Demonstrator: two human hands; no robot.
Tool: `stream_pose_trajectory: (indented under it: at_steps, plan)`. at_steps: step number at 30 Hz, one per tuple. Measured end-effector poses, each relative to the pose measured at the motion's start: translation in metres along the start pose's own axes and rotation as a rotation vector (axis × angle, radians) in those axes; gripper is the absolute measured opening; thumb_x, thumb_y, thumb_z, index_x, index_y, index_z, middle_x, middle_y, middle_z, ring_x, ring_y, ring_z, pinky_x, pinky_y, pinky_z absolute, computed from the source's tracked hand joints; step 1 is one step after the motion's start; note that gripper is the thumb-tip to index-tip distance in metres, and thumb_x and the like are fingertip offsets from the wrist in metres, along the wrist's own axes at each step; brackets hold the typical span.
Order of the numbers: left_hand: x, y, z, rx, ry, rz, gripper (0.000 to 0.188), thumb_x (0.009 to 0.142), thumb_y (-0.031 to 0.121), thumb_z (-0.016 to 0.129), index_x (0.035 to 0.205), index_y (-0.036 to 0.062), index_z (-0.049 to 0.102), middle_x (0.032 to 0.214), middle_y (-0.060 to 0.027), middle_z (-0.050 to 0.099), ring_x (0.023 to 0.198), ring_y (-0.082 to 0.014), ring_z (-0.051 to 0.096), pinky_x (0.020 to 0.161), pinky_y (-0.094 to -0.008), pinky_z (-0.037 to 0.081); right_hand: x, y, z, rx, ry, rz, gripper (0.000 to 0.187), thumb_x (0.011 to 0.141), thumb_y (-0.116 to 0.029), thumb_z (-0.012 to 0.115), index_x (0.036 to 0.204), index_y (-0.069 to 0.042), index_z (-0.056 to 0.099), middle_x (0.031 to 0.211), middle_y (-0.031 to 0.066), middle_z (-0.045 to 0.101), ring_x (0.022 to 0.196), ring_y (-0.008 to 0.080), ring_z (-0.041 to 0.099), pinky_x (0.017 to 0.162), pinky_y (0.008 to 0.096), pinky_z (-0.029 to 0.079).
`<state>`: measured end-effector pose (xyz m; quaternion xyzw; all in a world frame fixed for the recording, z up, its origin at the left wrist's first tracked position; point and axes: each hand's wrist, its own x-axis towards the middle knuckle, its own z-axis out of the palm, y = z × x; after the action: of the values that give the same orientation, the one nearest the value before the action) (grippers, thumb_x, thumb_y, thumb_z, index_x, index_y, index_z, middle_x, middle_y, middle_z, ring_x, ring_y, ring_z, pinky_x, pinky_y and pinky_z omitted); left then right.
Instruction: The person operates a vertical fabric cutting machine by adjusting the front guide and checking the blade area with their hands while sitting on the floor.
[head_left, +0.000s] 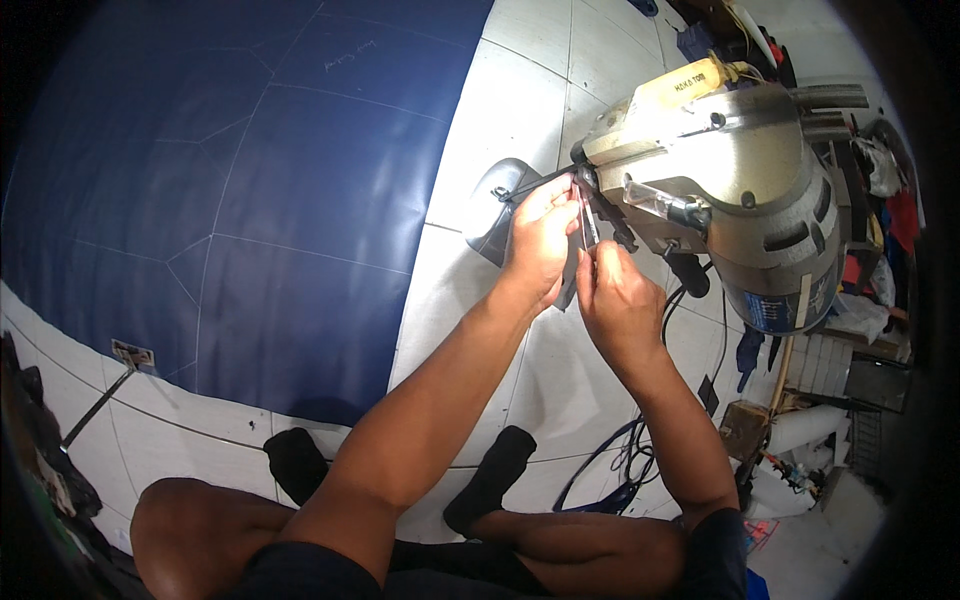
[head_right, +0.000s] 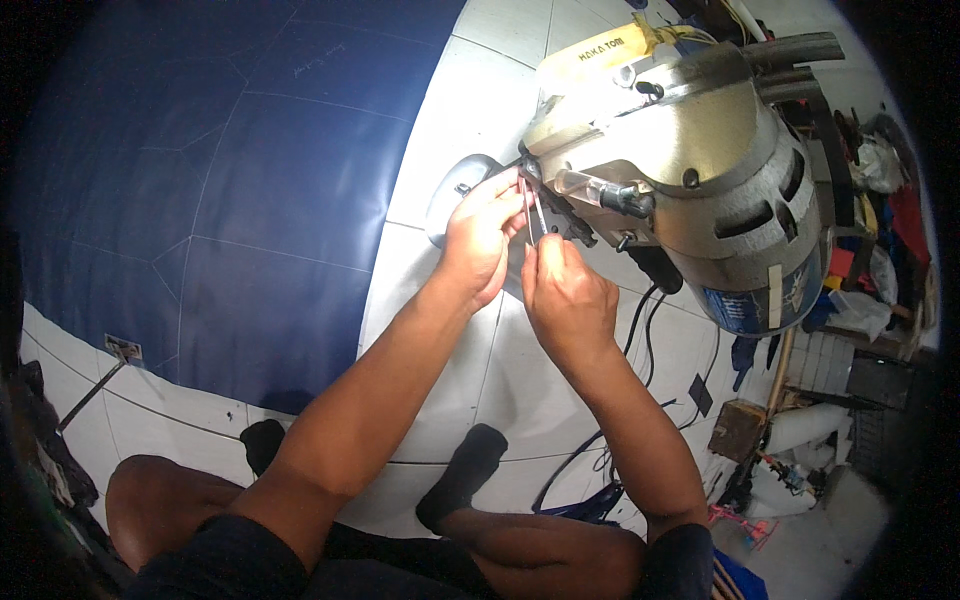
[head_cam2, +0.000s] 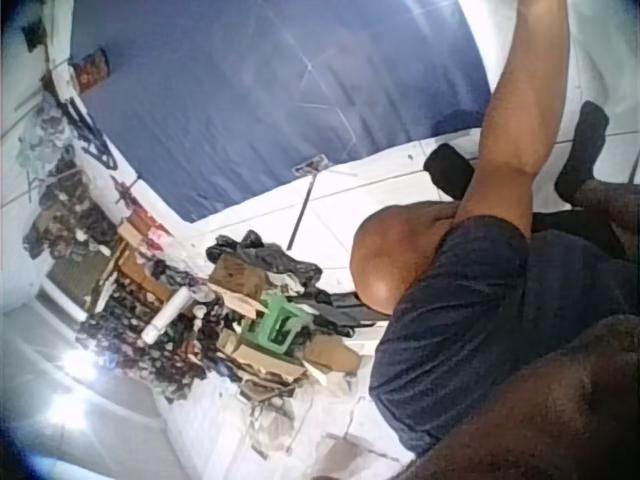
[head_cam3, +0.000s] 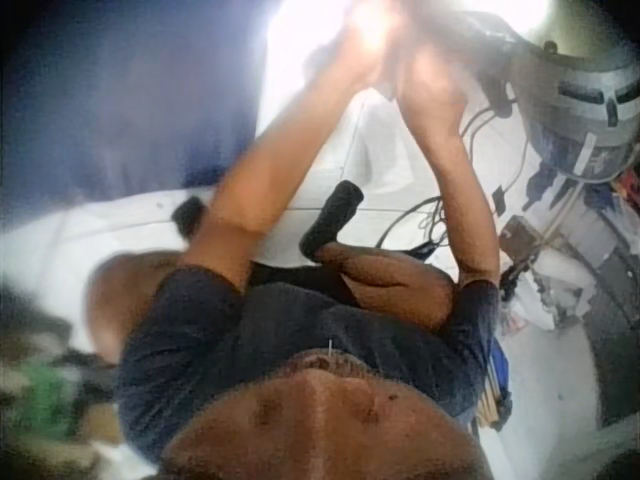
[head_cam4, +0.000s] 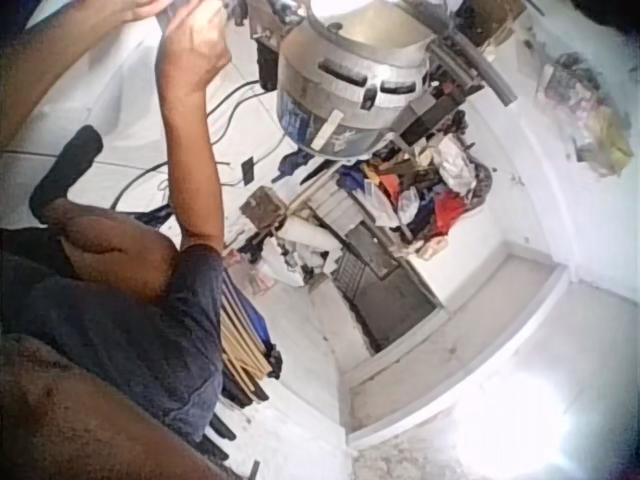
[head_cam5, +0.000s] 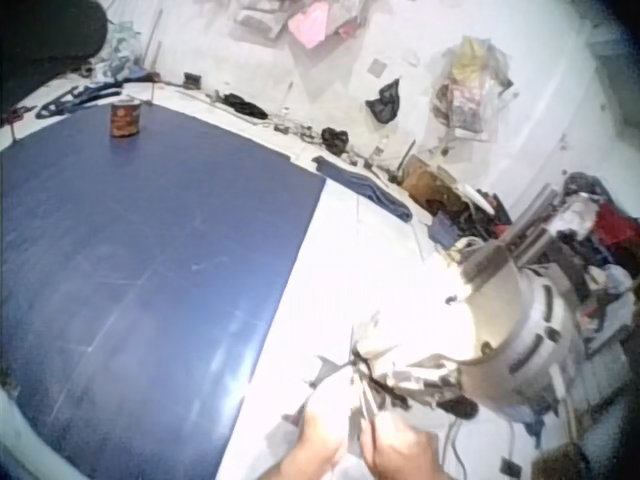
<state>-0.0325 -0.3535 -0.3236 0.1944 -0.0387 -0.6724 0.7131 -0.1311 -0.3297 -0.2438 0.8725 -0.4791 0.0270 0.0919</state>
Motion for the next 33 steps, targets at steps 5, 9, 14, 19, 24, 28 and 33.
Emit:
stream_pose_trajectory:
  at_steps: [5, 9, 14, 19, 24, 28, 33]
  plan:
    - [-0.003, 0.0, 0.004, -0.111, 0.059, 0.013, 0.043, 0.089, 0.006, 0.055, 0.128, -0.0073, 0.045, 0.105, -0.0093, 0.058, 0.1, -0.0168, 0.056, 0.086, -0.0281, 0.045, 0.002, 0.008, -0.006, 0.051, -0.032, 0.038, 0.015, 0.088, -0.021, 0.06, 0.086, -0.007, 0.054, 0.074, 0.0091, 0.057, 0.059, 0.0292, 0.062, 0.053, 0.0412, 0.049]
    - [-0.003, 0.006, 0.001, -0.025, 0.044, -0.026, 0.047, 0.089, 0.007, 0.056, 0.13, -0.0074, 0.041, 0.109, -0.0111, 0.058, 0.103, -0.0187, 0.056, 0.087, -0.0293, 0.045, -0.002, -0.002, -0.012, 0.183, -0.006, 0.016, 0.02, 0.087, -0.02, 0.063, 0.104, -0.01, 0.061, 0.09, 0.0092, 0.055, 0.07, 0.0263, 0.062, 0.059, 0.0373, 0.05]
    - [-0.002, 0.002, -0.004, -0.186, 0.021, -0.061, 0.036, 0.093, 0.015, 0.053, 0.125, -0.0013, 0.047, 0.11, -0.0089, 0.058, 0.101, -0.0176, 0.055, 0.087, -0.0303, 0.044, -0.005, 0.009, -0.006, 0.118, 0.168, -0.115, 0.025, 0.084, -0.01, 0.066, 0.109, -0.008, 0.062, 0.095, 0.0091, 0.057, 0.08, 0.0241, 0.062, 0.064, 0.0346, 0.052]
    - [-0.001, 0.001, -0.006, -0.233, 0.011, -0.079, 0.035, 0.094, 0.019, 0.05, 0.123, 0.0005, 0.05, 0.108, -0.0058, 0.058, 0.097, -0.0155, 0.055, 0.087, -0.029, 0.042, -0.003, 0.018, 0.003, 0.228, 0.16, -0.103, 0.018, 0.085, -0.005, 0.065, 0.103, -0.004, 0.062, 0.093, 0.0108, 0.062, 0.081, 0.0255, 0.064, 0.067, 0.0346, 0.052]
    - [0.001, 0.004, -0.01, -0.066, 0.02, -0.119, 0.036, 0.094, 0.025, 0.052, 0.123, 0.0041, 0.052, 0.107, -0.003, 0.058, 0.096, -0.013, 0.053, 0.085, -0.0267, 0.039, -0.002, 0.012, 0.012, 0.497, -0.016, 0.156, 0.014, 0.09, -0.014, 0.062, 0.09, -0.001, 0.058, 0.076, 0.0102, 0.062, 0.067, 0.02, 0.063, 0.056, 0.0294, 0.048]
    - [0.001, 0.003, -0.004, 0.052, 0.07, -0.03, 0.037, 0.093, 0.023, 0.052, 0.123, 0.0031, 0.052, 0.108, -0.0034, 0.059, 0.096, -0.0119, 0.053, 0.084, -0.0257, 0.04, 0.005, -0.004, 0.004, 0.735, -0.145, 0.477, 0.023, 0.092, -0.021, 0.06, 0.085, 0.0, 0.055, 0.065, 0.007, 0.059, 0.056, 0.0134, 0.06, 0.051, 0.0281, 0.046]
    - [0.001, -0.003, -0.002, 0.195, 0.051, 0.052, 0.031, 0.092, 0.017, 0.052, 0.117, -0.0005, 0.056, 0.108, -0.0052, 0.06, 0.098, -0.0099, 0.052, 0.086, -0.0265, 0.041, 0.005, 0.006, 0.013, 0.087, -0.045, 0.092, 0.027, 0.093, -0.025, 0.058, 0.086, 0.001, 0.053, 0.063, 0.0062, 0.059, 0.052, 0.0132, 0.058, 0.048, 0.0298, 0.044]
